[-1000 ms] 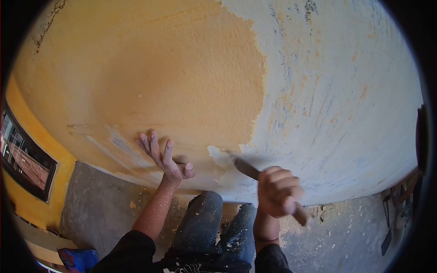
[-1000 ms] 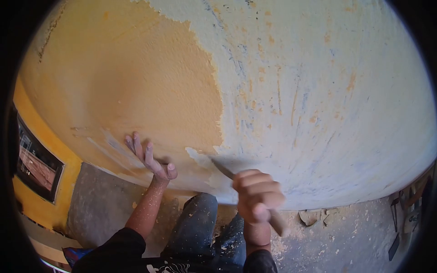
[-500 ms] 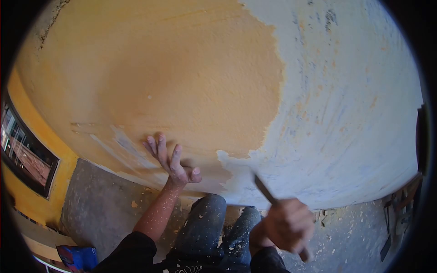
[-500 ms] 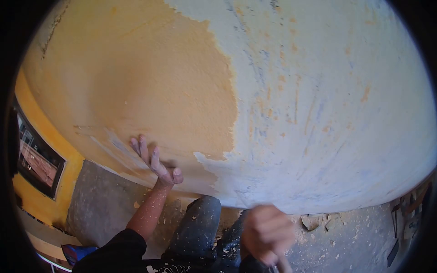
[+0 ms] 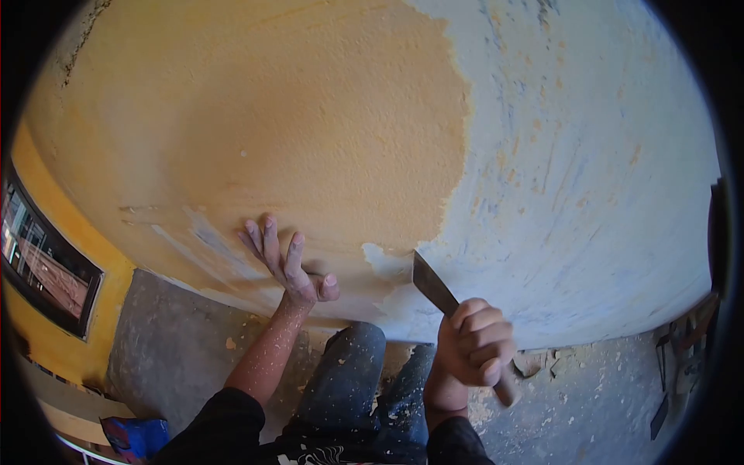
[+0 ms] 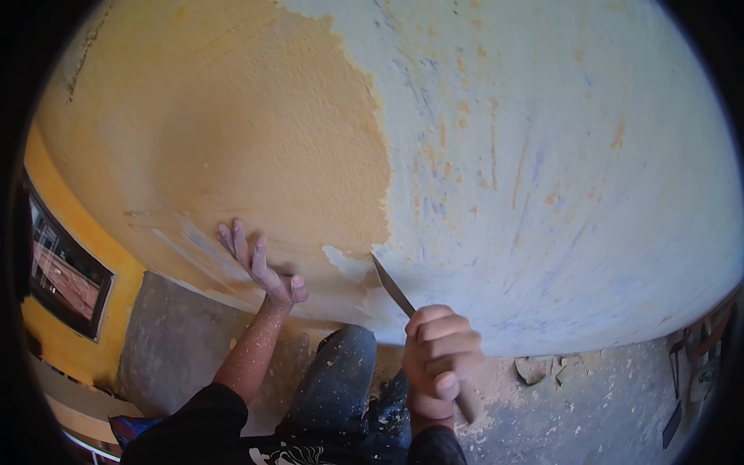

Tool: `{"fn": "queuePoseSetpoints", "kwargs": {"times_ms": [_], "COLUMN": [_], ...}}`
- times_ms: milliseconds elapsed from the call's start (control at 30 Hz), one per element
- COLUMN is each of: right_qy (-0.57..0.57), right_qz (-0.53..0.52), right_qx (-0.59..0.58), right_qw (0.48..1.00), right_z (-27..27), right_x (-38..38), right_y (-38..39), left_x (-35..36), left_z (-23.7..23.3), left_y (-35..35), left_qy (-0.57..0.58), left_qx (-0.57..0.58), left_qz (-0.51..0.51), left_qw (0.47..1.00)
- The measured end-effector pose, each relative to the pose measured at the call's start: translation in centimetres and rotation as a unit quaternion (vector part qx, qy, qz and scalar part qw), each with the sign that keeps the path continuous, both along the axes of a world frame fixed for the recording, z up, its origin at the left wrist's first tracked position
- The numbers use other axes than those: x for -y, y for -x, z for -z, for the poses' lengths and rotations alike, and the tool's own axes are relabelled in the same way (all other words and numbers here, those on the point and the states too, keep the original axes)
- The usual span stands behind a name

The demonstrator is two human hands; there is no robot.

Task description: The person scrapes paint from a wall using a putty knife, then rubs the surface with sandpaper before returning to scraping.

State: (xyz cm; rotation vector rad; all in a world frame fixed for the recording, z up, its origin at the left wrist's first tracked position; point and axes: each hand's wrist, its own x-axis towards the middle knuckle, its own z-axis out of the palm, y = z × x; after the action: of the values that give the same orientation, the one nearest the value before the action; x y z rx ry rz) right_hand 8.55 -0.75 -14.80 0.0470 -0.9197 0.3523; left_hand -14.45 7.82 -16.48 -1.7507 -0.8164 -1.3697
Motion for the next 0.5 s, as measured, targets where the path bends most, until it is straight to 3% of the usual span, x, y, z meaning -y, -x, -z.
{"fn": "queuePoseSetpoints", "kwargs": {"times_ms": [167, 267, 333, 367, 500], "right_qy": [0.049, -0.029, -0.102, 0.01, -0.029], "right_qz": [0.014, -0.022, -0.019, 0.042, 0.012], "right_qx": [0.031, 0.031, -0.07, -0.089, -0.009], "right_qw": [0.998, 0.999, 0.992, 0.995, 0.999], "right_z": [0.2, 0.1, 0.3, 0.4, -1.2], "right_x": [1.4, 0.2, 2.6, 2.4, 1.5], "right_y": [-1.0, 1.3, -0.5, 0.1, 0.7], "left_x": [-0.4, -0.4, -0.4, -0.3, -0.2], "left_z": [-0.2, -0.2, -0.3, -0.2, -0.1], "left_y": [0.0, 0.0, 0.2, 0.1, 0.2], "left_qy": [-0.005, -0.008, -0.01, -0.007, -0.003], "left_qx": [0.003, 0.0, -0.003, -0.004, -0.001], "left_qz": [-0.002, 0.002, -0.005, -0.005, 0.009], "left_qw": [1.0, 1.0, 1.0, 1.0, 1.0]}}
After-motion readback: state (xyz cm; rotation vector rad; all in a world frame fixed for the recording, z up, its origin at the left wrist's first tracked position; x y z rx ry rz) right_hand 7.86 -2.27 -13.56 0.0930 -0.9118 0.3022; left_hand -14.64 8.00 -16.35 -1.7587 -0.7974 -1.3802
